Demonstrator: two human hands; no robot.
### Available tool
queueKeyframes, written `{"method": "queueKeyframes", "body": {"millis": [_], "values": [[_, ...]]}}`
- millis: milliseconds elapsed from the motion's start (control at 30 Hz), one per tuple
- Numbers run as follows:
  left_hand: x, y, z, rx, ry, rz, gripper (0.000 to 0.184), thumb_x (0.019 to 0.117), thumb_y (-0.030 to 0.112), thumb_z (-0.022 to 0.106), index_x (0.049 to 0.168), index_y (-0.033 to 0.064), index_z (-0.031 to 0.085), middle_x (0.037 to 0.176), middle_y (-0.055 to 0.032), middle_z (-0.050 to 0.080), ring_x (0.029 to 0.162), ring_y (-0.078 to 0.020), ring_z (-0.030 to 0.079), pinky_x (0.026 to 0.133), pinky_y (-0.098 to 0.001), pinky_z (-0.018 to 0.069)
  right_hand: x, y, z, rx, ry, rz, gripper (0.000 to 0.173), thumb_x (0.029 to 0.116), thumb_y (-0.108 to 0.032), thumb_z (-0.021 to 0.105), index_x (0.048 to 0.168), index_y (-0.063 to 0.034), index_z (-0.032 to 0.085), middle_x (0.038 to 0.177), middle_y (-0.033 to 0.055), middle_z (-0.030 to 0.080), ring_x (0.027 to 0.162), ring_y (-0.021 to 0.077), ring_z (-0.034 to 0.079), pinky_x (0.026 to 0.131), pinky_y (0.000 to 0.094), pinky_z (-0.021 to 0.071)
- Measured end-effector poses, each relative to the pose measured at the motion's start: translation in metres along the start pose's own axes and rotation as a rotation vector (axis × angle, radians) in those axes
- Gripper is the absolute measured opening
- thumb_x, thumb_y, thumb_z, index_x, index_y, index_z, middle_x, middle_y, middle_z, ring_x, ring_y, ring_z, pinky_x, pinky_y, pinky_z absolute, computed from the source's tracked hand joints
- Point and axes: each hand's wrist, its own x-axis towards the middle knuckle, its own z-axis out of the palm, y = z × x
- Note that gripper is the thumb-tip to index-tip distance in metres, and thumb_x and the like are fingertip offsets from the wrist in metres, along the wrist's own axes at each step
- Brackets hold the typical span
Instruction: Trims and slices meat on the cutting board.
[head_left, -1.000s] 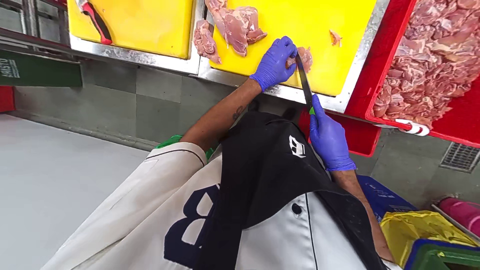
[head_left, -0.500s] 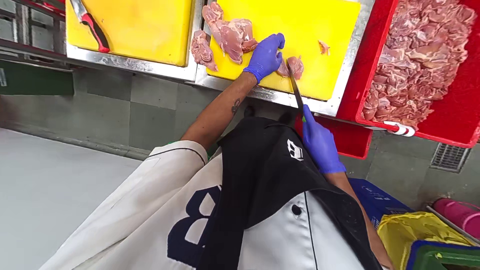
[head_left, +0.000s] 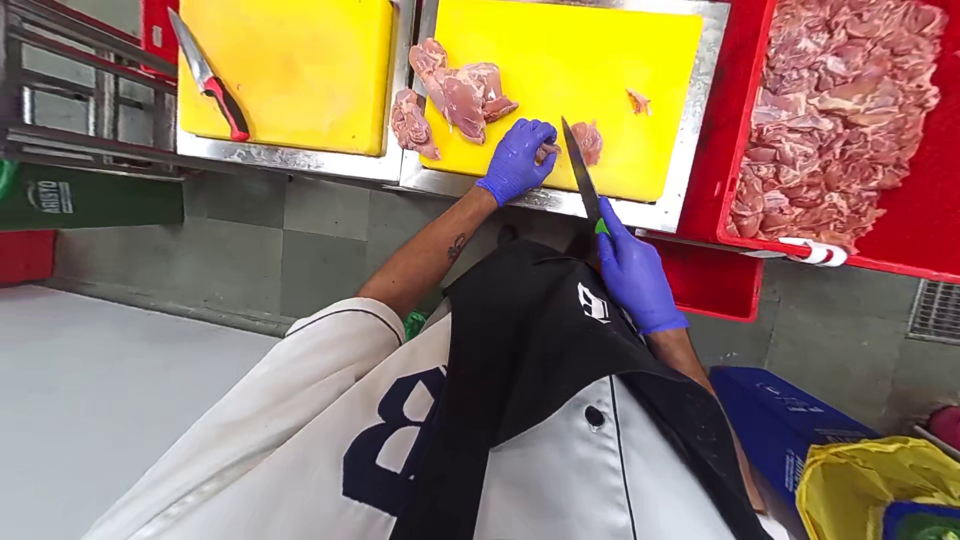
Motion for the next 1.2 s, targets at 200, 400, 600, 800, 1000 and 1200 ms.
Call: {"method": "queueKeyframes", "body": {"millis": [200, 400, 600, 800, 1000, 1200], "values": [[0.049, -0.013, -0.013, 0.085, -0.068, -0.042, 0.042, 0.0865, 0.029, 0.067, 0.127, 0.0181, 0.069, 0.137, -0.0051, 0.065, 0.134, -0.0309, 0.053, 0.108, -0.0546, 0.0433, -0.021, 0.018, -0.012, 0.216, 0.026, 0.062, 0.050, 0.1097, -0.030, 0.037, 0.160, -0.0265, 0.039, 0.082, 0.0029, 0.067, 0.062, 0.0139, 0.060, 0.058, 0.0373, 0.0539], [0.085, 0.035, 0.006, 0.004, -0.408, 0.031, 0.028, 0.0825, 0.030, 0.071, 0.103, 0.0116, 0.071, 0.108, -0.0100, 0.070, 0.110, -0.0316, 0.064, 0.091, -0.0548, 0.0516, -0.031, 0.034, -0.034, 0.444, 0.178, 0.180, 0.052, 0.1095, -0.027, 0.040, 0.161, -0.0236, 0.035, 0.083, 0.0007, 0.064, 0.052, 0.0108, 0.053, 0.046, 0.0305, 0.0482], [0.061, 0.045, -0.005, -0.262, -0.331, -0.306, 0.038, 0.0991, 0.039, 0.065, 0.111, 0.0038, 0.071, 0.094, -0.0129, 0.073, 0.086, -0.0260, 0.072, 0.084, -0.0492, 0.0589, -0.017, 0.020, -0.026, 0.571, 0.250, 0.094, 0.051, 0.1098, -0.024, 0.042, 0.161, -0.0241, 0.036, 0.085, 0.0003, 0.066, 0.053, 0.0107, 0.054, 0.046, 0.0293, 0.0494], [0.041, 0.036, 0.002, 0.005, -0.321, -0.398, 0.042, 0.0983, 0.047, 0.061, 0.103, 0.0065, 0.070, 0.087, -0.0126, 0.071, 0.088, -0.0315, 0.071, 0.081, -0.0562, 0.0564, 0.005, 0.049, 0.010, 0.803, -0.039, 0.220, 0.050, 0.1113, -0.025, 0.040, 0.161, -0.0262, 0.035, 0.080, 0.0018, 0.062, 0.046, 0.0115, 0.048, 0.039, 0.0269, 0.0430], [0.023, 0.026, 0.006, -0.092, -0.124, 0.056, 0.024, 0.0934, 0.015, 0.068, 0.115, 0.0054, 0.069, 0.123, -0.0142, 0.065, 0.115, -0.0280, 0.065, 0.101, -0.0441, 0.0543, -0.016, 0.006, -0.012, -0.059, 0.023, 0.073, 0.052, 0.1093, -0.028, 0.034, 0.161, -0.0244, 0.035, 0.096, 0.0153, 0.073, 0.084, 0.0329, 0.071, 0.077, 0.0552, 0.0558], [0.029, 0.021, 0.016, -0.037, -0.143, 0.075, 0.023, 0.0948, 0.022, 0.065, 0.110, 0.0059, 0.072, 0.118, -0.0138, 0.069, 0.113, -0.0287, 0.067, 0.099, -0.0441, 0.0544, 0.009, -0.008, -0.006, -0.156, -0.021, 0.078, 0.054, 0.1097, -0.028, 0.032, 0.163, -0.0300, 0.028, 0.094, 0.0151, 0.071, 0.085, 0.0363, 0.071, 0.073, 0.0563, 0.0558]]}}
